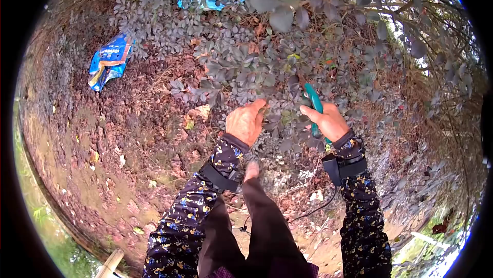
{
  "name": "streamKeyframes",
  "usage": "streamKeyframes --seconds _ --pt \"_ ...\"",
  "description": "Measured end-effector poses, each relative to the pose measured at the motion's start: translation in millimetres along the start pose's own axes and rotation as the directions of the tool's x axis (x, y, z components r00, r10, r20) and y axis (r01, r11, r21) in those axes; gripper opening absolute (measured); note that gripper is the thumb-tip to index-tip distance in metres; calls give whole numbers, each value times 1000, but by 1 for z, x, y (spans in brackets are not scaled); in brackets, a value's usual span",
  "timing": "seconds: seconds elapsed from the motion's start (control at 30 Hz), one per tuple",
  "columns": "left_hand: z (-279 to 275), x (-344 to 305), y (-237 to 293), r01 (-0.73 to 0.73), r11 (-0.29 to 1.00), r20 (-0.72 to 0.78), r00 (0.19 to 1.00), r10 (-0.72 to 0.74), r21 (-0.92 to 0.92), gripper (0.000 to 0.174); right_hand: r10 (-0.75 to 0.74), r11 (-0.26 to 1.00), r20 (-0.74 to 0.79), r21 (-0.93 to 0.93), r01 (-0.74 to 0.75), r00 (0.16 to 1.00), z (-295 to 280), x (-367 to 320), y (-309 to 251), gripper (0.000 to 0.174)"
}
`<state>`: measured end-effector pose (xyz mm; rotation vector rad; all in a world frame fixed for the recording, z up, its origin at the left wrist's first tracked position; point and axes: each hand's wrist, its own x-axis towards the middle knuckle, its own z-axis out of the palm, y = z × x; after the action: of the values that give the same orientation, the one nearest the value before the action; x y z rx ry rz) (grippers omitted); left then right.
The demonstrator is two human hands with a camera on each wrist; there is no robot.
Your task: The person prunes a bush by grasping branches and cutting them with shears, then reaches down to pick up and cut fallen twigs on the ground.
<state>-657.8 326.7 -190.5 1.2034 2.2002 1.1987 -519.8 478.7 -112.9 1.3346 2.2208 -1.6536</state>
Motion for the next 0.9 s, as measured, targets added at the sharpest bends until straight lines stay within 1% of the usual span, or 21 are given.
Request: streamKeyframes --seconds 0.03,0.1,0.13,0.17,0.23,0.27,0.3,0.37,0.4,0.43,0.53,0.57,0.63,0.7,0.77,0.9 --pt "-1 0 0 -41 999 -36 999 40 -23 23 0 1000 0 1 0 1000 -2 2 -3 39" --pt "-2 -1 0 -54 998 -37 998 52 -29 24 61 993 42 -101 -57 997 -6 3 -10 41" --pt "-4 -2 1 -65 997 -38 997 63 -37 25 69 969 11 -238 -65 998 -7 0 -21 39" --pt "-4 -2 1 -63 997 -37 997 62 -38 25 71 969 12 -239 -66 997 -8 1 -20 39" --pt "-5 -4 2 -111 994 -70 992 109 -23 27 90 988 58 -135 -81 994 -11 2 -13 38" --pt "-6 -4 3 -107 994 -74 992 105 -24 27 101 995 115 -5 -101 988 -12 -1 -11 34" --pt "-7 -5 4 -99 995 -56 994 98 -25 27 101 995 117 -9 -100 988 -16 -1 -4 34" --pt "-6 -6 4 -92 995 -38 995 91 -30 28 104 988 154 99 -121 983 -21 -1 9 33" --pt "-6 -6 3 -118 992 -49 992 116 -41 28 93 977 144 175 -118 985 -21 -1 14 33" --pt "-7 -6 4 -144 988 -59 988 141 -52 28 94 977 144 175 -119 985 -21 0 14 33" --pt "-7 -9 10 -132 990 -23 991 131 -45 29 69 959 185 259 -117 980 -20 2 19 46" --pt "-7 -10 12 -133 990 -19 991 132 -44 29 70 958 183 263 -117 981 -21 3 18 46" --pt "-7 -12 18 -143 988 -26 990 142 -55 29 94 970 118 212 -118 989 -23 2 11 46" --pt "-8 -13 21 -121 991 -6 993 121 -59 28 94 965 101 233 -116 990 -20 2 10 45" --pt "-8 -12 21 -98 993 10 995 99 -65 27 64 952 19 298 -66 998 -17 6 16 43" --pt "-6 -7 14 -97 992 -3 995 97 -80 27 73 941 5 332 -70 997 -15 8 14 40"
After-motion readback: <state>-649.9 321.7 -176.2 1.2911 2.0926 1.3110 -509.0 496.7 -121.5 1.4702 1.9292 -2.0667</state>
